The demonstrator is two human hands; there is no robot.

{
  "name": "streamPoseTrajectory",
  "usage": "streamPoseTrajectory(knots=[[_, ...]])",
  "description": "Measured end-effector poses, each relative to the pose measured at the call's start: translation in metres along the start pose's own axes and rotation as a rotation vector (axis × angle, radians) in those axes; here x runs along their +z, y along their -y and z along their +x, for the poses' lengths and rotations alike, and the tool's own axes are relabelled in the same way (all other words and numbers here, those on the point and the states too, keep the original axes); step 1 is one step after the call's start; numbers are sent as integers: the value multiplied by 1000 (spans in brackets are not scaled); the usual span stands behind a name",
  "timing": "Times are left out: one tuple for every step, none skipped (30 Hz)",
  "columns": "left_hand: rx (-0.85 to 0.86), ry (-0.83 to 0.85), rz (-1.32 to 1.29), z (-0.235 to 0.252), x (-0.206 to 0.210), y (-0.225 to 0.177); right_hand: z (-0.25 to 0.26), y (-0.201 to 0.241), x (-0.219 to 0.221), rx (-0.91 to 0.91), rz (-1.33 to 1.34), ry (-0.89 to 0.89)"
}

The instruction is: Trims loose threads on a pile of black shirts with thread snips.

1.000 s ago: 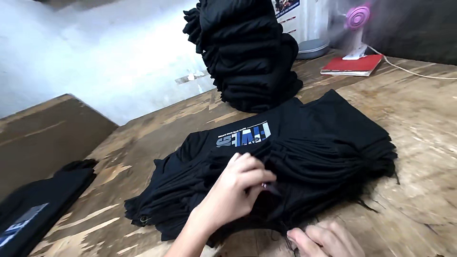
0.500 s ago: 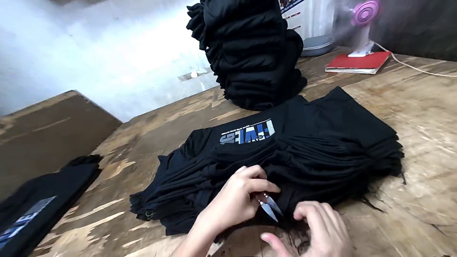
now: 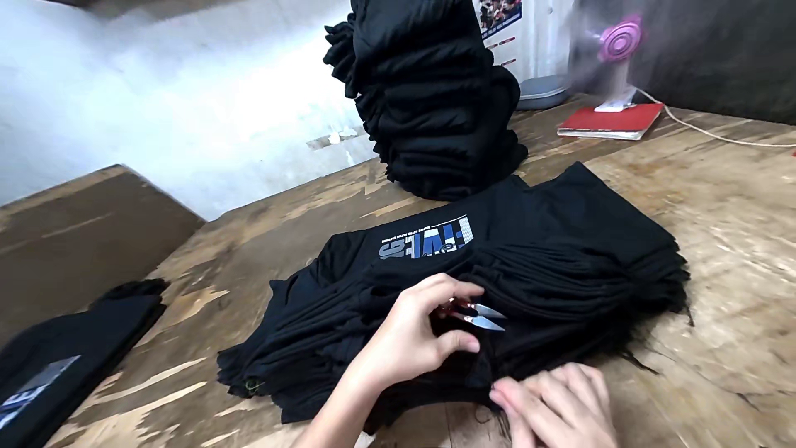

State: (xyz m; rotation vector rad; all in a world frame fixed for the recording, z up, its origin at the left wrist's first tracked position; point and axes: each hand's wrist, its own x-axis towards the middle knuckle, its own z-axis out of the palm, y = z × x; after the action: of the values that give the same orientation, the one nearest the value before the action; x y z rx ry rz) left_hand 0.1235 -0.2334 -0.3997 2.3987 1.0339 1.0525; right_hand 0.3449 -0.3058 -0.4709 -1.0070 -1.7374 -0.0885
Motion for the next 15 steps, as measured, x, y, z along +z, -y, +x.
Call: streamPoseTrajectory(knots=[[45,-18,60,-6,-5,-3,-3,-1,-4,-22,35,-8],[84,-33,118,-13,-8,-7,-6,-1,-7,-31,63,-22],[122,-42,178,-20,-11,-12,-9,-1,-9,-36,84,-33],[155,-47,234,-26,-11,-17,-11,-1,-10,-39,102,-38],[181,-56,282,-31,-8,-21,-11,-1,-10,-41,115,-42],[200,-73,320,-34,-4,-24,-12,0,-8,-43,126,-47],[213,-93,355,-37,1,-25,-12,1,-6,-47,131,-51],[217,-108,383,-39,5,-25,-12,2,-4,-52,129,-53],[214,-116,403,-40,6,-25,-12,3,-3,-58,117,-49],[207,-118,425,-41,4,-25,-12,2,-2,-61,105,-37],[203,-119,444,-42,2,-27,-11,2,-3,-62,99,-25],[205,-122,463,-43,1,-28,-11,0,-5,-63,97,-14],[211,-128,479,-45,0,-29,-10,-2,-7,-64,97,-6],[218,-135,489,-46,0,-30,-10,-4,-9,-63,107,-5],[219,-141,492,-47,0,-30,-10,-5,-11,-57,129,-7]])
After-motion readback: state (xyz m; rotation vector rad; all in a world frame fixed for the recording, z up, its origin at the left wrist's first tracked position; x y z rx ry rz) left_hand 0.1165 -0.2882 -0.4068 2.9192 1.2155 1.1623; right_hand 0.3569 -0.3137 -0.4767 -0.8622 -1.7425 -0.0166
